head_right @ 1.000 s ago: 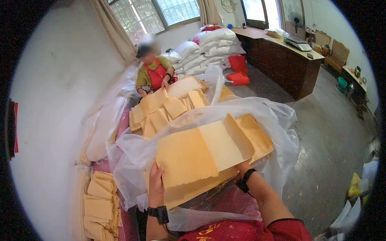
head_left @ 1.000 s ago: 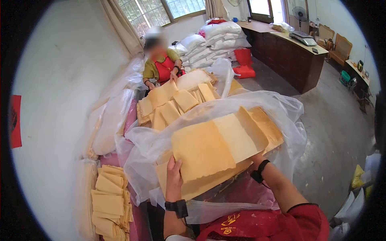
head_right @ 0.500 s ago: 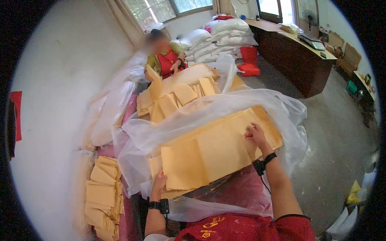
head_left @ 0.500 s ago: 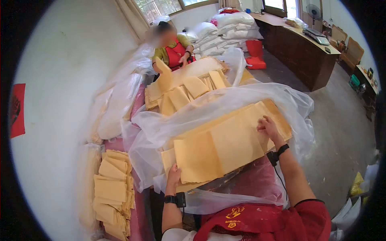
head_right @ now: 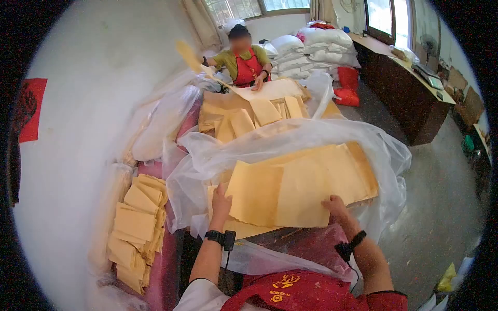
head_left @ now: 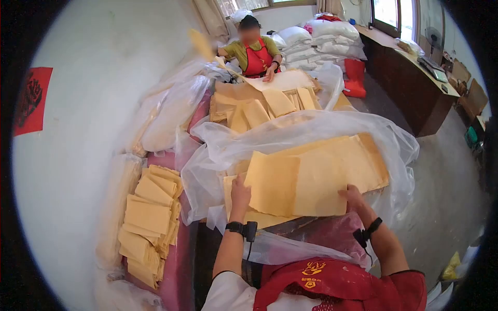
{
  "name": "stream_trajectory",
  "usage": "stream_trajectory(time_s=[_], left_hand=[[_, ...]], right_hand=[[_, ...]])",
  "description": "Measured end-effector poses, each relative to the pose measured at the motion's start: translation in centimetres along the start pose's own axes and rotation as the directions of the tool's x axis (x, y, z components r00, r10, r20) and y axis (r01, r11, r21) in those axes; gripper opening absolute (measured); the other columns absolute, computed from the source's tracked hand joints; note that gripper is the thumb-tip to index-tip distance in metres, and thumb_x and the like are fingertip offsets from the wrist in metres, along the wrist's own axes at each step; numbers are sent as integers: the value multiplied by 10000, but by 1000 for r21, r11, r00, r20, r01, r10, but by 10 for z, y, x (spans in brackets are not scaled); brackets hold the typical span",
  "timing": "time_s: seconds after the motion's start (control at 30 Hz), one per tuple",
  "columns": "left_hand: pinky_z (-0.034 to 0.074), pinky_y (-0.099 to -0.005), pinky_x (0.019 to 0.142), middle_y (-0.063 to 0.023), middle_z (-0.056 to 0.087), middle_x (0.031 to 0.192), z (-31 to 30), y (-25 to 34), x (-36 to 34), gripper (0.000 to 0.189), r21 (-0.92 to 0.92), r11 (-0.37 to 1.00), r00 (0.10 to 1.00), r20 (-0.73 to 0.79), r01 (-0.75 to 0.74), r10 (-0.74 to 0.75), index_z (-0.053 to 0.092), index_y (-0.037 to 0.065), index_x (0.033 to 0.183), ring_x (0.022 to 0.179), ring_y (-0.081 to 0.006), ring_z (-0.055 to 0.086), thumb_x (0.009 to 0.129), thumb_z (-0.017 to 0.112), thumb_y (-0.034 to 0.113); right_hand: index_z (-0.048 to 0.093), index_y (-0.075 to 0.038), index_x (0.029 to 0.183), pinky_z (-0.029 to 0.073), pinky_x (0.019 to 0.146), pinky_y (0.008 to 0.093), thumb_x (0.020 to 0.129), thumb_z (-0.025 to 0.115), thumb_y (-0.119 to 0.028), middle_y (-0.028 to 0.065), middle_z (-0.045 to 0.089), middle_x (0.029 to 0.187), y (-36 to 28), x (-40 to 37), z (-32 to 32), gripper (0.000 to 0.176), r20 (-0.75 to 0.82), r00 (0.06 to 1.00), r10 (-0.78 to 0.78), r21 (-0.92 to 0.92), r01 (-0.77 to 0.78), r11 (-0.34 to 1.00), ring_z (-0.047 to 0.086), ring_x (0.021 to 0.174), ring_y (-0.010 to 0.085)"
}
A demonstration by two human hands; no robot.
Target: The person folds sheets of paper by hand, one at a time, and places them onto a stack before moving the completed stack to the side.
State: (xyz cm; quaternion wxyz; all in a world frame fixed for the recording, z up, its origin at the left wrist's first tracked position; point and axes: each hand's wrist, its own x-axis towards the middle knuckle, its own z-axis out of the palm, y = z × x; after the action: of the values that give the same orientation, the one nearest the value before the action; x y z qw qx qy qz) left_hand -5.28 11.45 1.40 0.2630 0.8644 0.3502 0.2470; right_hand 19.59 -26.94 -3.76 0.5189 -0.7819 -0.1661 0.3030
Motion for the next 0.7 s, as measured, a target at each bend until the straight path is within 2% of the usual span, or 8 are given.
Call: stream_trajectory(time_s=[0.03, 0.1, 0.23, 0.37, 0.43, 0.57, 0.63, 0.7], left_hand=[[383, -458, 1009, -269, 438, 1350, -1, 9, -5, 606, -10, 1000, 1000, -8, 2, -2, 475, 55, 1302, 1239, -410, 438, 765, 687, 237], [233, -537, 1098, -254, 239, 1480, -8, 36, -30, 846, 414, 797, 892, 303, -440, 336, 394, 95, 1391, 1381, -412, 209, 695, 758, 411], [137, -577, 1116, -236, 229, 1486, 12, 60, -108, 1057, 242, 806, 782, 498, -540, 374, 301, 129, 1451, 1409, -398, 132, 607, 776, 550], [138, -556, 1119, -214, 205, 1501, 35, 67, -132, 1090, 158, 826, 808, 370, -541, 459, 262, 143, 1466, 1402, -408, 144, 601, 786, 549], [235, -514, 1097, -216, 338, 1441, 36, 84, -132, 928, 60, 845, 826, 257, -532, 502, 384, 106, 1404, 1357, -387, 279, 658, 793, 475], [482, -373, 851, -142, 663, 985, 69, 67, -135, 351, -494, 848, 981, -81, -193, 177, 634, -1, 1054, 945, -279, 624, 879, 631, 304], [490, -339, 715, -80, 645, 852, 67, 51, -129, 309, -704, 608, 921, 181, 366, -345, 616, -34, 974, 789, -189, 607, 909, 603, 268], [478, -340, 673, -66, 622, 803, 65, 43, -123, 315, -737, 503, 859, 208, 452, -468, 607, -47, 923, 750, -160, 581, 890, 619, 266]], right_hand=[[651, 1, 1034, 514, 700, 356, 855, 618, -204, 84, 685, 922, -9, -20, 2, 274, 77, 996, 36, 289, -57, 956, 661, 791, 220], [644, 11, 1046, 513, 702, 348, 861, 615, -188, 66, 677, 927, -11, -47, 6, 273, 119, 989, 86, 292, -117, 949, 649, 787, 204], [653, 1, 1020, 492, 689, 309, 820, 651, -190, 53, 661, 891, -26, -73, 18, 277, 236, 971, 29, 301, -102, 948, 617, 794, 173], [662, -23, 994, 473, 731, 290, 841, 655, -198, 43, 650, 876, -100, -59, 41, 232, 356, 931, 79, -368, 62, 928, 602, 812, 164], [655, -20, 1027, 474, 761, 301, 852, 654, -217, 49, 656, 920, -161, -66, 76, 264, 451, 892, 5, 326, -170, 930, 600, 857, 153], [625, -14, 1101, 469, 869, 359, 851, 647, -331, 100, 650, 1047, -181, 0, 148, 404, 504, 840, -200, 255, 76, 964, 600, 1003, 202], [621, -29, 1120, 463, 896, 373, 848, 648, -371, 125, 642, 1090, -191, 10, 167, 437, 574, 794, -201, 165, 128, 978, 596, 1043, 221], [581, -73, 1222, 437, 940, 330, 859, 647, -376, 134, 620, 1166, -191, 7, 180, 477, 611, 606, -510, -135, 714, 687, 557, 1119, 244]])
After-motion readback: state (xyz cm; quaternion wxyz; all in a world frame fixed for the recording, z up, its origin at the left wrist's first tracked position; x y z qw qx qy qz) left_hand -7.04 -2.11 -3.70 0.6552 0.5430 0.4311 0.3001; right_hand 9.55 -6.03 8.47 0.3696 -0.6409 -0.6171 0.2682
